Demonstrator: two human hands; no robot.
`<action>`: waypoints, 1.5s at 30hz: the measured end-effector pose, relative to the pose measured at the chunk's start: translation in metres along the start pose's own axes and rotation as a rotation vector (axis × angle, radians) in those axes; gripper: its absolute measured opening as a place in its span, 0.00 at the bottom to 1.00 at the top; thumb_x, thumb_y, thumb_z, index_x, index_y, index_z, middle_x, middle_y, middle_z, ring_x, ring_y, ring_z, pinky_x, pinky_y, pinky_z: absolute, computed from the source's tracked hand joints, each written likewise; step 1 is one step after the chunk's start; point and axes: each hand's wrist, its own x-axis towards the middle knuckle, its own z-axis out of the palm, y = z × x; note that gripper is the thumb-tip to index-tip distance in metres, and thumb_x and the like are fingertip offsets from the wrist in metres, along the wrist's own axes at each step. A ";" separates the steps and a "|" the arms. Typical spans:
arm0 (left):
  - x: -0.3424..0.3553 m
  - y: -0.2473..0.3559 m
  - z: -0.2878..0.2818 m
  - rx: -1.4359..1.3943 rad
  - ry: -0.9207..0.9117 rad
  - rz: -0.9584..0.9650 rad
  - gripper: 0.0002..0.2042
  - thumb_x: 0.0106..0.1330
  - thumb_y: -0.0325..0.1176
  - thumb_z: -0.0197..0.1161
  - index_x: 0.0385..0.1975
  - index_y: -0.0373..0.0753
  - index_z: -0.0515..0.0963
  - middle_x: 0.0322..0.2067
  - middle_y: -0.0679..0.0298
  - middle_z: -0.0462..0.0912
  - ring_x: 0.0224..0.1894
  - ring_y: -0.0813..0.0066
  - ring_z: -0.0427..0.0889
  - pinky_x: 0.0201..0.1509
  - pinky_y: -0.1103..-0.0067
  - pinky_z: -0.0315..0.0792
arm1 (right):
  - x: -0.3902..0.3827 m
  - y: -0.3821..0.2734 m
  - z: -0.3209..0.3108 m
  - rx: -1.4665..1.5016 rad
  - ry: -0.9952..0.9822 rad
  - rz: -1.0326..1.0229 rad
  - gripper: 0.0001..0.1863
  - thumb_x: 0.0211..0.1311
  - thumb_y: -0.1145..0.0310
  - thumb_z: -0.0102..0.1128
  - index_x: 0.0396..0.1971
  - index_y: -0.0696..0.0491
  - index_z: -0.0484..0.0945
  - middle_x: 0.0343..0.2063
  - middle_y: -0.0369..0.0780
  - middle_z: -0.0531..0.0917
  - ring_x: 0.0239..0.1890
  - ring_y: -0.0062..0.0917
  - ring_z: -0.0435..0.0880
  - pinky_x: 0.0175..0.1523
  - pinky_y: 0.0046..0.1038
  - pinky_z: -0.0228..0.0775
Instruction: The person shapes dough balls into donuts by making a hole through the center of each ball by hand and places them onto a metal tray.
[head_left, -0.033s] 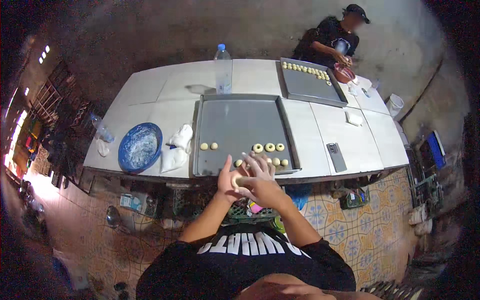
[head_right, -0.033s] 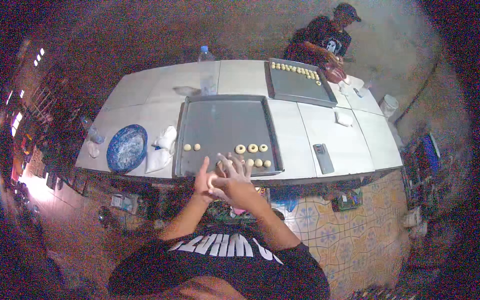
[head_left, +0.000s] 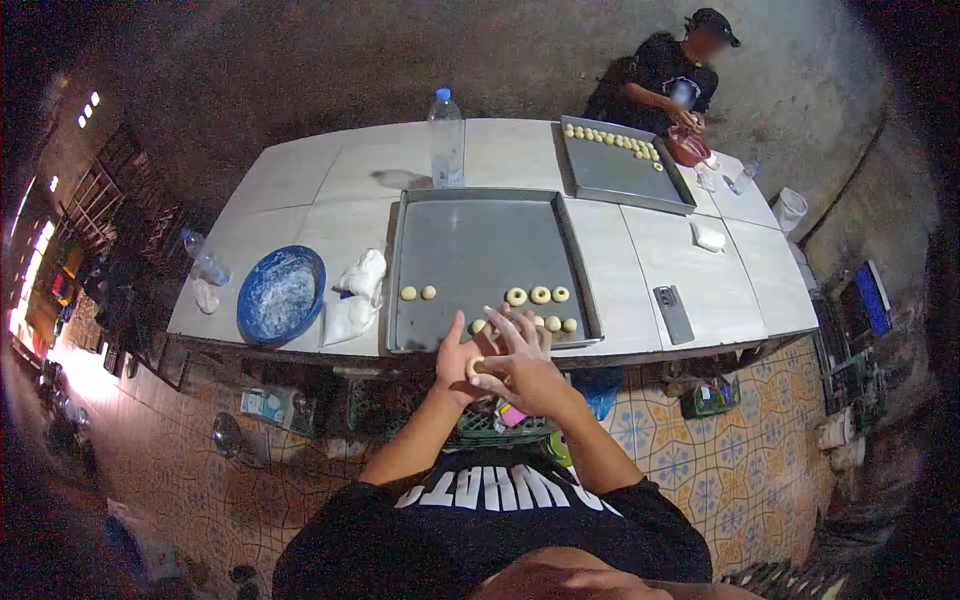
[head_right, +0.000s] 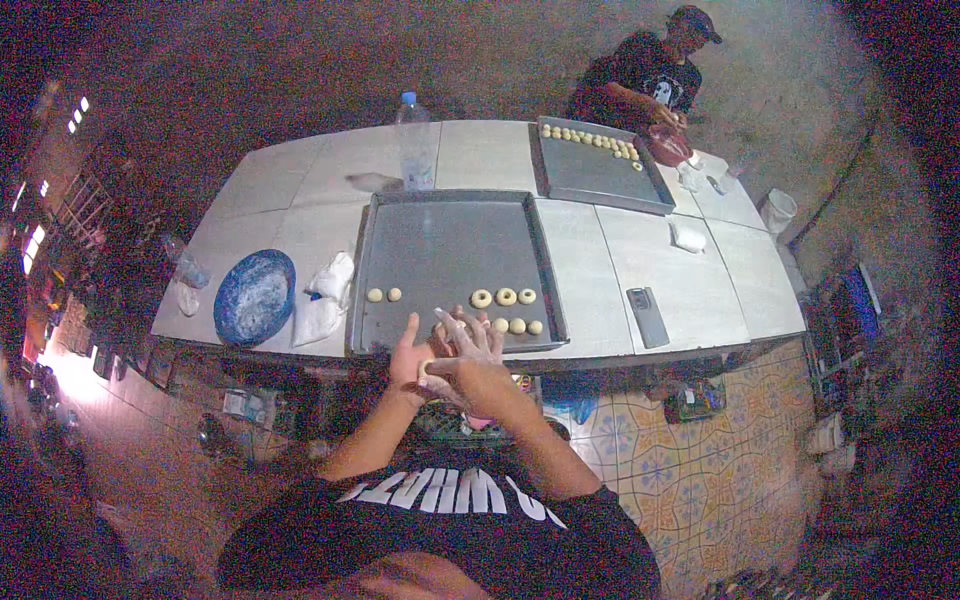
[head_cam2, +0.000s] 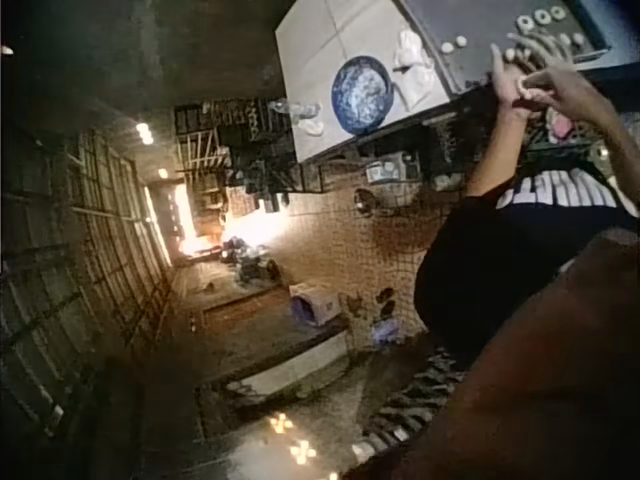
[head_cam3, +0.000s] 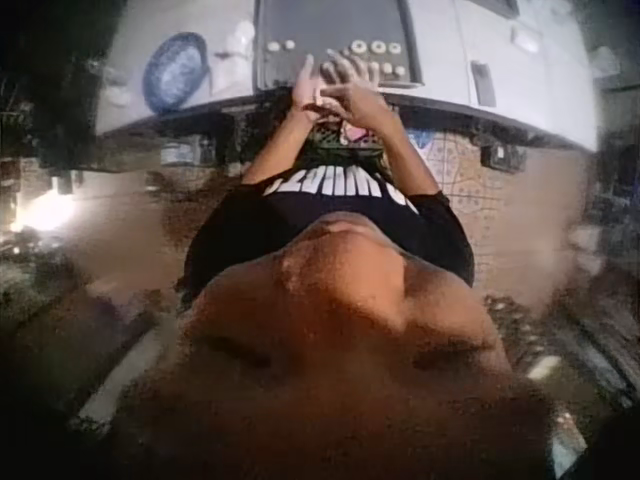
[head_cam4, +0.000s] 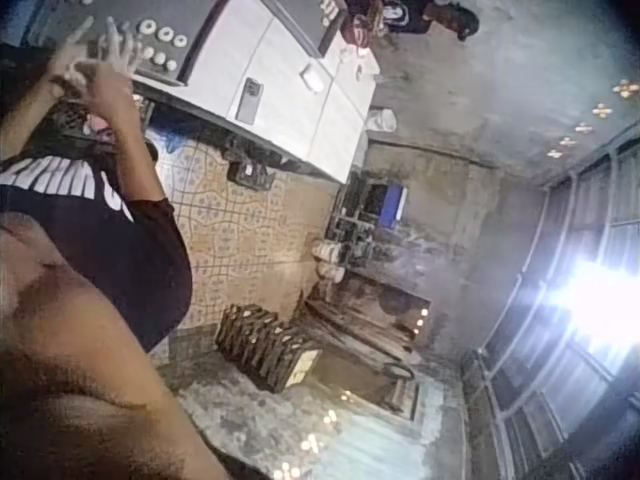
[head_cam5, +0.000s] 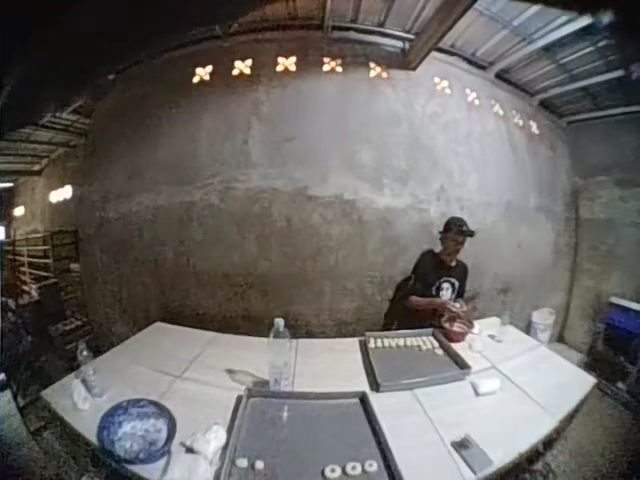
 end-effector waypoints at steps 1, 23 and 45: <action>0.001 -0.002 0.004 0.021 0.028 0.028 0.37 0.75 0.69 0.46 0.68 0.44 0.71 0.65 0.52 0.75 0.67 0.51 0.76 0.70 0.52 0.72 | -0.001 0.000 -0.002 0.002 0.017 0.031 0.14 0.62 0.49 0.70 0.42 0.39 0.89 0.78 0.48 0.56 0.78 0.57 0.51 0.74 0.66 0.42; 0.004 -0.006 0.022 0.073 0.069 0.004 0.35 0.77 0.67 0.44 0.69 0.43 0.69 0.65 0.53 0.77 0.64 0.54 0.79 0.70 0.57 0.72 | 0.010 0.006 -0.008 -0.023 0.089 0.019 0.20 0.64 0.41 0.66 0.38 0.42 0.90 0.79 0.46 0.56 0.77 0.55 0.52 0.72 0.69 0.44; 0.011 -0.003 0.002 0.103 0.152 0.108 0.36 0.77 0.67 0.45 0.68 0.41 0.71 0.64 0.54 0.77 0.64 0.55 0.78 0.70 0.56 0.72 | 0.006 0.001 -0.003 -0.088 -0.015 -0.001 0.13 0.65 0.47 0.67 0.42 0.36 0.91 0.80 0.42 0.56 0.81 0.50 0.49 0.73 0.66 0.40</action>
